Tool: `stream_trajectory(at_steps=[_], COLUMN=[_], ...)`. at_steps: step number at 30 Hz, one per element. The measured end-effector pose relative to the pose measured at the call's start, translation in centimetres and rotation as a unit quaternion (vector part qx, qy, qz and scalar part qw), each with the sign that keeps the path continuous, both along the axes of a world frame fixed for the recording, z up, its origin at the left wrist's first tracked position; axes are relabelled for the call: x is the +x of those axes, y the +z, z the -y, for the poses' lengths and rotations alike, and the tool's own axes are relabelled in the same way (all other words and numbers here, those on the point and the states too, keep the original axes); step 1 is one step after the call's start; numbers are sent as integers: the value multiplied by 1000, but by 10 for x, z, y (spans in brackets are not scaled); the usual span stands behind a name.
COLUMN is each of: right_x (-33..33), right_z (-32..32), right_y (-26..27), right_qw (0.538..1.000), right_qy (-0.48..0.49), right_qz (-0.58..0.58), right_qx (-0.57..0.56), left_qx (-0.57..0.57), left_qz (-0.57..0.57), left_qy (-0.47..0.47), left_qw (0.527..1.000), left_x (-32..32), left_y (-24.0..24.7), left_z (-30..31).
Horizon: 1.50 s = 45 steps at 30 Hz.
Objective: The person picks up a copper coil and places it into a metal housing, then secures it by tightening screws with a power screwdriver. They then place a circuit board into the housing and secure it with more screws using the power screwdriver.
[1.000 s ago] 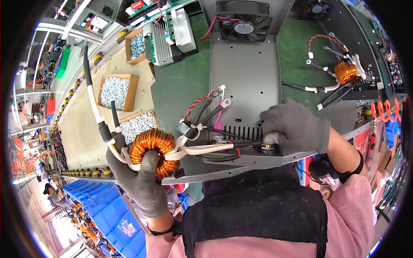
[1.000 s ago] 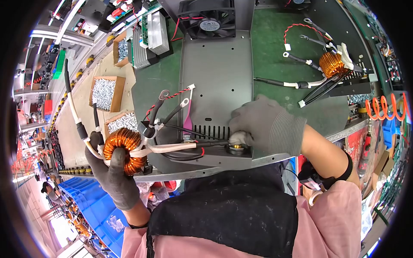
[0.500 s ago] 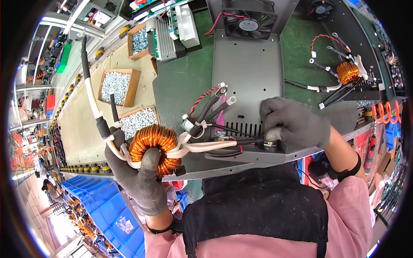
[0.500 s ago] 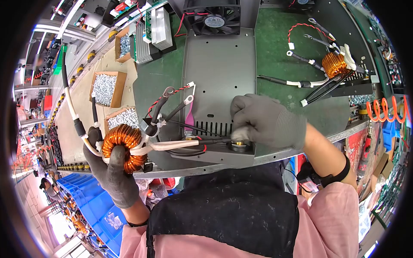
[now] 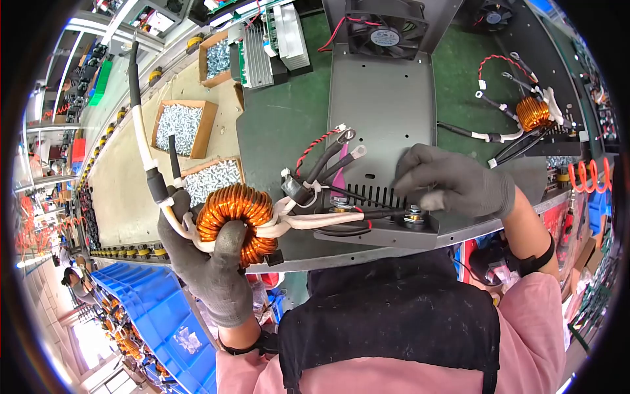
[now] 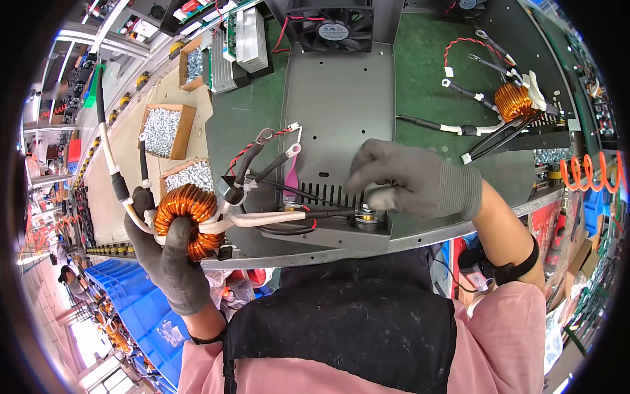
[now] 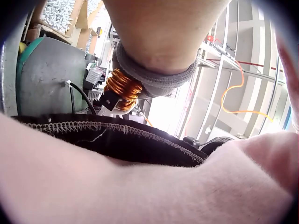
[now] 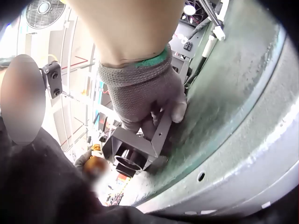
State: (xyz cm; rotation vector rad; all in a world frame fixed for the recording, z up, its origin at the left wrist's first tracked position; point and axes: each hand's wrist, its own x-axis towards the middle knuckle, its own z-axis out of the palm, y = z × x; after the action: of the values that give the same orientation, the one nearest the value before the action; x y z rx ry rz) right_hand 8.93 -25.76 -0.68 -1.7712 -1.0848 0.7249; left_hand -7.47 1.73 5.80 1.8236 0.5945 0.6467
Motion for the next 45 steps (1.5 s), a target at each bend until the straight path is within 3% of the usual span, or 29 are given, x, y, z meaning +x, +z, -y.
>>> stream_trajectory(at_steps=[2,4,8,10,13,14,15,17,18,20,21,22,24,25,26,27,28,30,31,33,35,36,38,39,40,42,43,45], right_x=[1,-3,-8,-7,-7,-2,3,9,8,11,18,11,39,31,14,4,3,-2,-6,-15,-27,-31,-36,-35,-38,-46,-46,-51], right_z=[0,-3,-7,-7,-5,-5,-4,-2,-12,-29,-30,-31,-6,-1,4,7,7,4,2,-5,2,6,11,19,25,38,48,47], right_y=[2,5,1,7,16,35,67,108,115,123,113,119,79,57,36,26,29,43,46,52,45,47,60,73,68,44,33,28], right_qw=[998,994,999,989,986,983,970,933,932,934,970,989,975,975,990,995,995,936,935,938,938,937,957,970,970,975,975,969], right_qy=[32,17,-28,7,-71,-125,-176,-291,-286,-184,-118,-79,137,136,71,5,4,-3,-9,-18,-67,-70,-120,-157,-161,-214,-199,-225], right_qz=[-6,77,34,115,149,124,96,152,162,262,141,-86,-177,-177,-118,-60,-64,-338,-339,-290,-254,-258,-180,-180,-180,-63,40,65], right_qx=[50,-79,-8,-90,-32,53,136,148,150,157,159,93,-11,-16,32,82,80,101,102,188,227,225,193,40,38,-8,-92,-73], left_qx=[3,10,0,11,61,73,141,269,331,409,408,404,369,336,304,271,238,172,212,178,293,289,353,350,361,368,352,335], left_qz=[23,18,7,20,24,8,23,66,93,201,207,211,232,245,257,266,274,287,265,122,26,24,-58,-57,-22,17,36,53], left_qy=[-7,-9,-11,-9,-35,-42,-80,-177,-233,-309,-341,-375,-376,-379,-380,-384,-387,-398,-372,-383,-505,-508,-565,-570,-539,-506,-488,-469], left_qw=[1000,1000,1000,1000,997,996,987,944,910,835,821,807,818,827,835,842,848,854,864,898,811,811,743,741,761,780,798,815], left_x=[1,0,1,4,11,14,21,44,58,91,103,112,124,130,135,140,143,147,139,122,99,90,78,73,70,63,60,56], left_y=[0,-2,2,4,12,19,25,42,52,68,82,92,83,74,63,52,42,29,27,-7,-41,-41,-35,-34,-34,-35,-37,-41], left_z=[1,-2,0,0,-4,-7,-9,-12,-10,5,19,29,33,34,35,35,35,36,30,31,35,35,34,32,31,29,28,29])
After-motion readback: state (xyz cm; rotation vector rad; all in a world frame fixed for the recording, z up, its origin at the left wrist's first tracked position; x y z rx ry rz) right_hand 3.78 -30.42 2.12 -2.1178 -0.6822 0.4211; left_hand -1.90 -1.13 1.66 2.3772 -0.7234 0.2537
